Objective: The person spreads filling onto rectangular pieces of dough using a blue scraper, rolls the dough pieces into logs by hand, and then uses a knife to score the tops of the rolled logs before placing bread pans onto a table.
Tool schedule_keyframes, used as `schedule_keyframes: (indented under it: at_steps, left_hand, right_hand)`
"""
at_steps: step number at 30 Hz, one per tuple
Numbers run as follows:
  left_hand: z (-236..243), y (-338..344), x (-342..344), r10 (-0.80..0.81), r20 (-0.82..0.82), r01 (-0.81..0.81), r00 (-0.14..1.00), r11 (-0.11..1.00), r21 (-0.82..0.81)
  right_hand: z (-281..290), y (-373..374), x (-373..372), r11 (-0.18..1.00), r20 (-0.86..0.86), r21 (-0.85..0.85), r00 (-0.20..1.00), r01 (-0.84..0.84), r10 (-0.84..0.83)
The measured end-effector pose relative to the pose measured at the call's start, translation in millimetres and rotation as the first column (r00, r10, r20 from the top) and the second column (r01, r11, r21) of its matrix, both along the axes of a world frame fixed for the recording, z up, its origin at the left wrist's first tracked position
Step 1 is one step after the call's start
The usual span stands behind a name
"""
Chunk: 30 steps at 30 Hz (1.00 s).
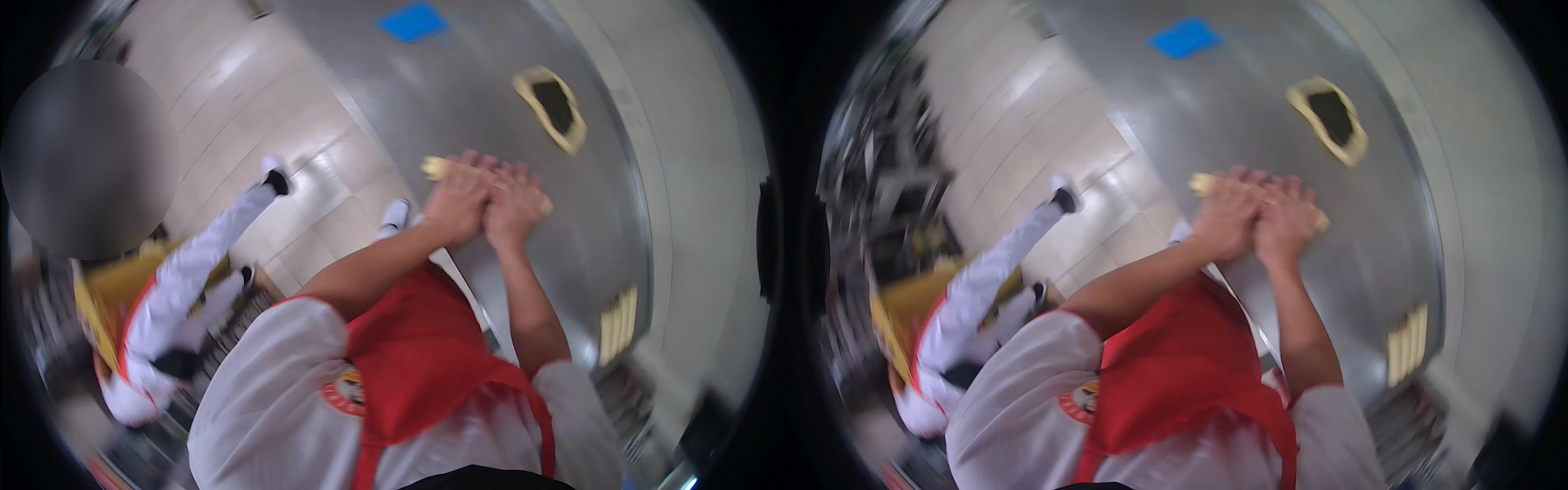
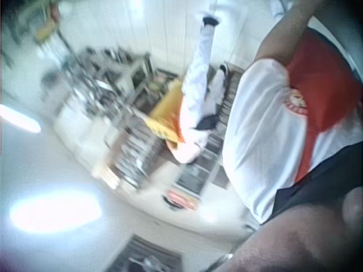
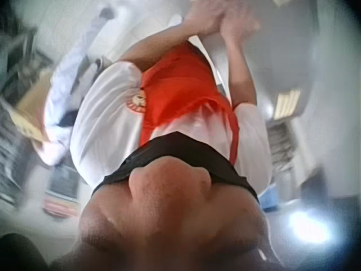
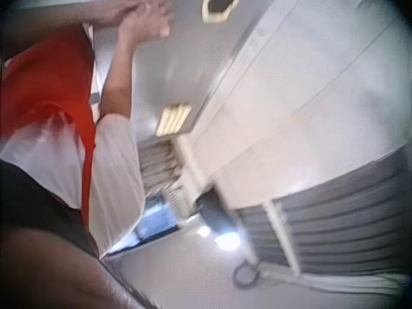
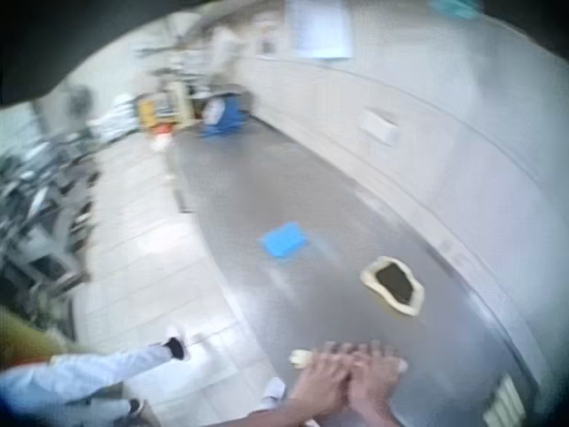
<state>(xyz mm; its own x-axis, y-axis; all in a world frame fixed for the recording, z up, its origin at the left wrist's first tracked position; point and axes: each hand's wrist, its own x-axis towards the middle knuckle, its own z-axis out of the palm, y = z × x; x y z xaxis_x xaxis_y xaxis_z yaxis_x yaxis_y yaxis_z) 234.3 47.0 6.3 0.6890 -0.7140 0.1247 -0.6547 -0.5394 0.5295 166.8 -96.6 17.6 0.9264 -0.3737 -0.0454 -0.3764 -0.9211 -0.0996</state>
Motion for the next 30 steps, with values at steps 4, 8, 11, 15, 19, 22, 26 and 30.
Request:
schedule_keyframes:
  at_steps: [4,8,11,15,19,22,26,30]
  left_hand:
    - [39.4,58.2,-17.7,-0.077,-0.052,0.075,0.996,0.996,-0.039]
    - [25.7,76.3,2.7,0.060,-0.437,-0.199,0.898,0.939,-0.279]
    - [25.9,78.8,9.6,0.002,-0.571,-0.189,0.821,0.945,-0.268]
    - [37.1,75.4,30.5,-0.143,-0.255,0.096,0.956,0.977,-0.188]
    - [26.7,57.6,71.4,-0.249,-0.328,0.251,0.911,0.967,-0.037]
    - [76.8,19.1,59.8,-0.247,-0.359,0.299,0.900,0.950,0.095]
    - [129.6,-93.5,-74.4,-0.484,-0.415,0.477,0.770,0.869,-0.129]
    - [115.5,-216.7,-232.6,-0.743,-0.337,0.641,0.578,0.669,-0.375]
  right_hand:
    - [27.4,27.6,-59.1,0.997,0.172,0.022,0.982,0.075,-0.078]
    - [26.0,3.5,-68.6,0.635,0.252,0.694,0.712,0.339,-0.655]
    - [15.0,8.0,-73.6,0.724,0.240,0.640,0.828,0.257,-0.507]
    - [30.5,-32.6,-93.8,0.847,0.341,0.489,0.848,0.209,-0.406]
    - [16.7,-47.8,-56.7,0.811,0.234,0.584,0.952,0.026,-0.199]
    - [45.1,-68.5,-113.7,0.689,0.221,0.724,0.931,0.042,-0.290]
    - [66.7,-120.2,-311.0,0.682,0.372,0.727,0.785,0.086,-0.496]
    - [80.4,-175.3,-537.4,0.473,0.258,0.829,0.547,0.297,-0.796]
